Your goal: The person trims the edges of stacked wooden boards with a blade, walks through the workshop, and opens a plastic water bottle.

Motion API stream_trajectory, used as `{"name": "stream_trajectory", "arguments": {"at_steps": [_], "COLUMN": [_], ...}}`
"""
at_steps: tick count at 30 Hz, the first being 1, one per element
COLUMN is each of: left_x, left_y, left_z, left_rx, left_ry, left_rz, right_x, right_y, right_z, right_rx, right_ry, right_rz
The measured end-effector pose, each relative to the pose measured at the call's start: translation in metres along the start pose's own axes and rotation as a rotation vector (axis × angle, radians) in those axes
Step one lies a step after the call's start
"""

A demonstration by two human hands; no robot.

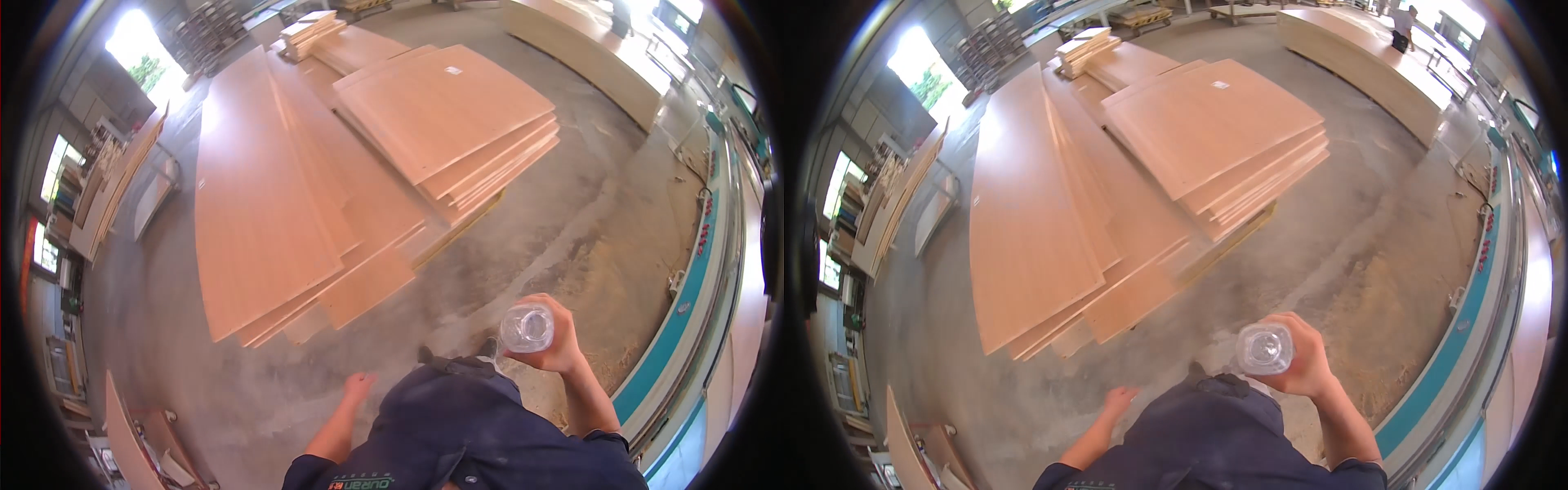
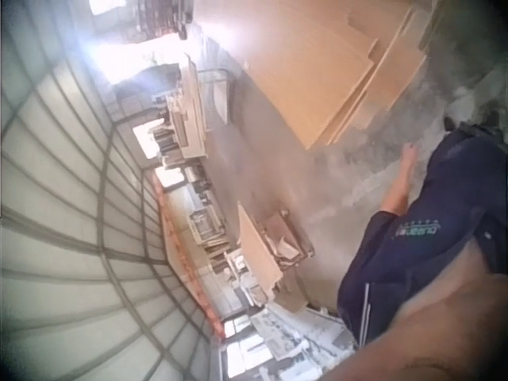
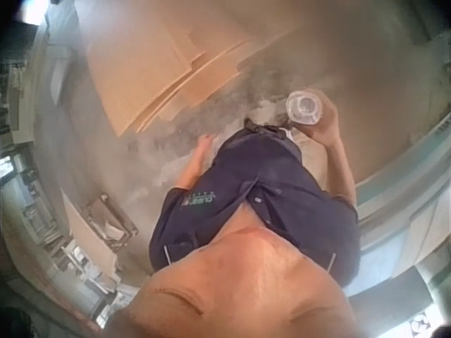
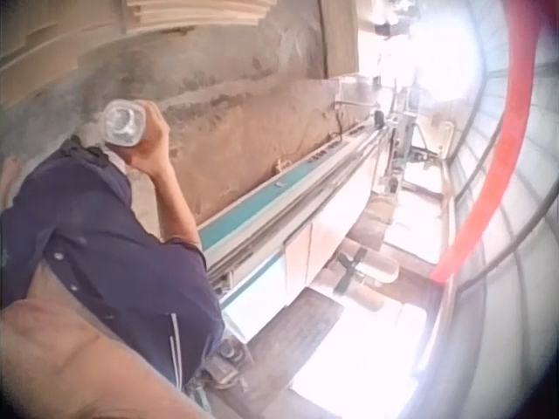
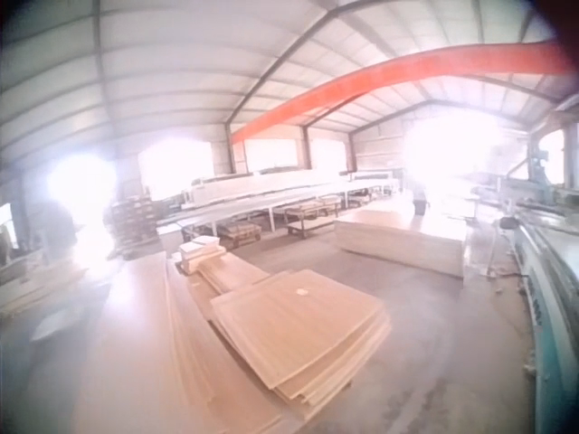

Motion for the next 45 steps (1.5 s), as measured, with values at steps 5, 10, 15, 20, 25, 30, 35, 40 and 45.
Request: {"name": "stream_trajectory", "arguments": {"at_steps": [5, 10, 15, 20, 25, 30, 35, 40, 45], "left_x": [-0.020, -0.014, 0.009, 0.000, -0.057, -0.099, -0.074, -0.018, -0.023], "left_y": [0.029, 0.076, 0.141, 0.149, 0.107, 0.074, 0.123, 0.167, 0.169], "left_z": [-0.028, -0.077, -0.119, -0.157, -0.202, -0.223, -0.223, -0.205, -0.204], "left_rx": [-0.177, -0.096, -0.128, -0.090, -0.418, -0.367, -0.617, -0.425, -0.483], "left_ry": [-0.078, -0.078, -0.137, -0.180, -0.201, -0.277, -0.343, -0.335, -0.308], "left_rz": [-0.156, 0.079, 0.014, -0.157, -0.559, -0.115, -0.297, -0.448, -0.493], "right_x": [-0.002, -0.016, -0.023, -0.019, -0.012, 0.001, 0.011, 0.013, 0.014], "right_y": [0.009, -0.008, -0.045, -0.084, -0.114, -0.138, -0.161, -0.178, -0.188], "right_z": [0.056, 0.130, 0.196, 0.245, 0.278, 0.300, 0.313, 0.324, 0.324], "right_rx": [0.090, 0.100, 0.226, 0.360, 0.462, 0.599, 0.683, 0.720, 0.716], "right_ry": [0.108, 0.182, 0.301, 0.446, 0.523, 0.510, 0.607, 0.630, 0.661], "right_rz": [0.045, 0.170, 0.500, 0.815, 0.954, 0.971, 0.878, 0.918, 0.963]}}
Point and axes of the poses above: each hand's wrist, its own x-axis away from the middle knuckle, its own z-axis out of the back of the hand, y = z × x, the point moved 4 cm from there along -x, towards the middle knuckle, and after that the axes turned 7 degrees about x, right-handed, at the moved point
